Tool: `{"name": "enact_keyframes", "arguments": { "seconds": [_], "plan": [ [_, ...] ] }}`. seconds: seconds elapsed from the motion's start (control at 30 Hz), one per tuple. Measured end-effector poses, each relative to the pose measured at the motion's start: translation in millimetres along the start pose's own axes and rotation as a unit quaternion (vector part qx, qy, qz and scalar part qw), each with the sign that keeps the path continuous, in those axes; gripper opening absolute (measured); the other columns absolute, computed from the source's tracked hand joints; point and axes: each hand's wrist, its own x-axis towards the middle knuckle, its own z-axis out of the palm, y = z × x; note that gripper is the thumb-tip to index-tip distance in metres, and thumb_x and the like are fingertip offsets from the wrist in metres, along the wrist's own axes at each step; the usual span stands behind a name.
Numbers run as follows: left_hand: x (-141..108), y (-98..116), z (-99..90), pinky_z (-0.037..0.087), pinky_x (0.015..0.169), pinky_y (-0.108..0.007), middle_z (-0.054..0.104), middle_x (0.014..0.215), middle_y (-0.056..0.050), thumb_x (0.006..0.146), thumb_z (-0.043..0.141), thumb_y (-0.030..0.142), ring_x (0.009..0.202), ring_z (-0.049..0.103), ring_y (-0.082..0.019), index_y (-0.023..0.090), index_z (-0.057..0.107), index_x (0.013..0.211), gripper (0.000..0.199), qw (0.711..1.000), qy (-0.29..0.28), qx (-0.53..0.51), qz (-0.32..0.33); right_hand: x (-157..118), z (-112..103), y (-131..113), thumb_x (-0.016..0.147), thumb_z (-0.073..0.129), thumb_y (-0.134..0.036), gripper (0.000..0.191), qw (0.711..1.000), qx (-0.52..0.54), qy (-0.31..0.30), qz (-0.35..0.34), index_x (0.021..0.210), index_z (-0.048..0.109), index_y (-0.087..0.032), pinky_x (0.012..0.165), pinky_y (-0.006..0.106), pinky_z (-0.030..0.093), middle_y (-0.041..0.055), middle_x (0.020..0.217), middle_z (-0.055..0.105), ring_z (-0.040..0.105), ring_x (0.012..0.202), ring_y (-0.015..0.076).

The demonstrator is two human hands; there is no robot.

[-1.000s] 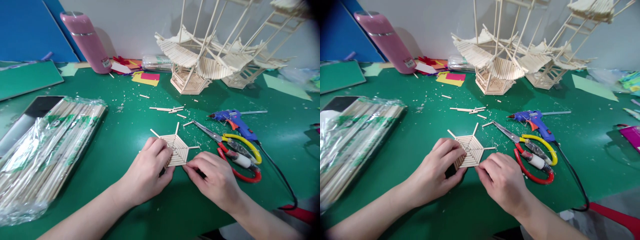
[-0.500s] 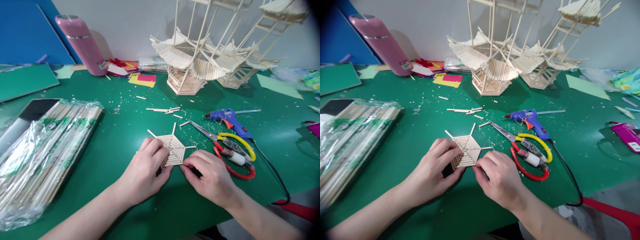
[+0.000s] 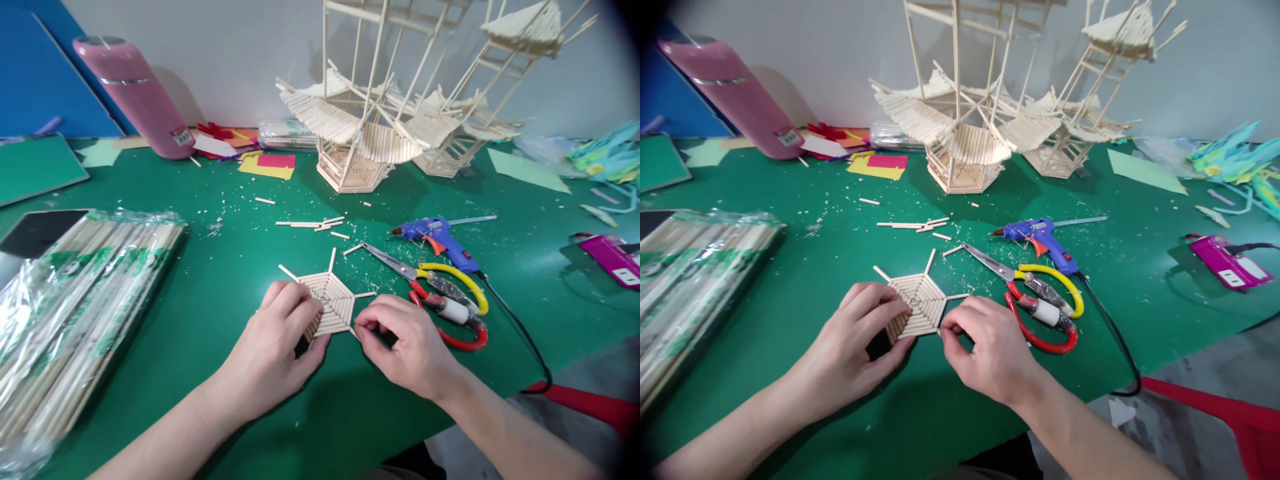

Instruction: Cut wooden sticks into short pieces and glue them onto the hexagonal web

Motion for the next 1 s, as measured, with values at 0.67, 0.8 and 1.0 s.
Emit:
{"name": "enact_keyframes", "arguments": {
  "seconds": [0.67, 0.8, 1.0],
  "plan": [
    [-0.3, 0.3, -0.2, 0.045, 0.068, -0.033, 0.05, 0.09, -0.008, 0.077, 0.052, 0.016, 0.085, 0.042, -0.02, 0.015, 0.054, 0.087, 0.01, 1.0, 0.001, -0.002, -0.001, 2.8, 4.0, -4.7, 0.074, 0.049, -0.01, 0.011, 0.997, -0.07, -0.011, 0.009, 0.066, 0.052, -0.018, 0.059, 0.025, 0.037, -0.0003, 0.064, 0.051, 0.047, 0.063, 0.0123],
    [0.5, 0.5, -0.5, 0.044, 0.069, -0.033, 0.05, 0.09, -0.008, 0.077, 0.051, 0.016, 0.085, 0.042, -0.02, 0.015, 0.054, 0.087, 0.01, 1.0, -0.002, -0.002, -0.001, 2.1, -0.7, -3.8, 0.074, 0.05, -0.009, 0.01, 0.999, -0.013, -0.026, 0.022, 0.07, 0.052, -0.018, 0.06, 0.024, 0.037, -0.0011, 0.067, 0.052, 0.048, 0.064, 0.0108],
    [-0.5, 1.6, -0.2, 0.045, 0.068, -0.033, 0.05, 0.09, -0.008, 0.077, 0.052, 0.016, 0.085, 0.043, -0.02, 0.015, 0.054, 0.087, 0.01, 1.0, 0.002, -0.002, -0.006, 0.8, -1.5, -2.1, 0.075, 0.051, -0.01, 0.01, 0.999, -0.006, -0.036, -0.006, 0.07, 0.053, -0.018, 0.06, 0.025, 0.036, -0.0013, 0.067, 0.054, 0.048, 0.065, 0.0112]
  ]
}}
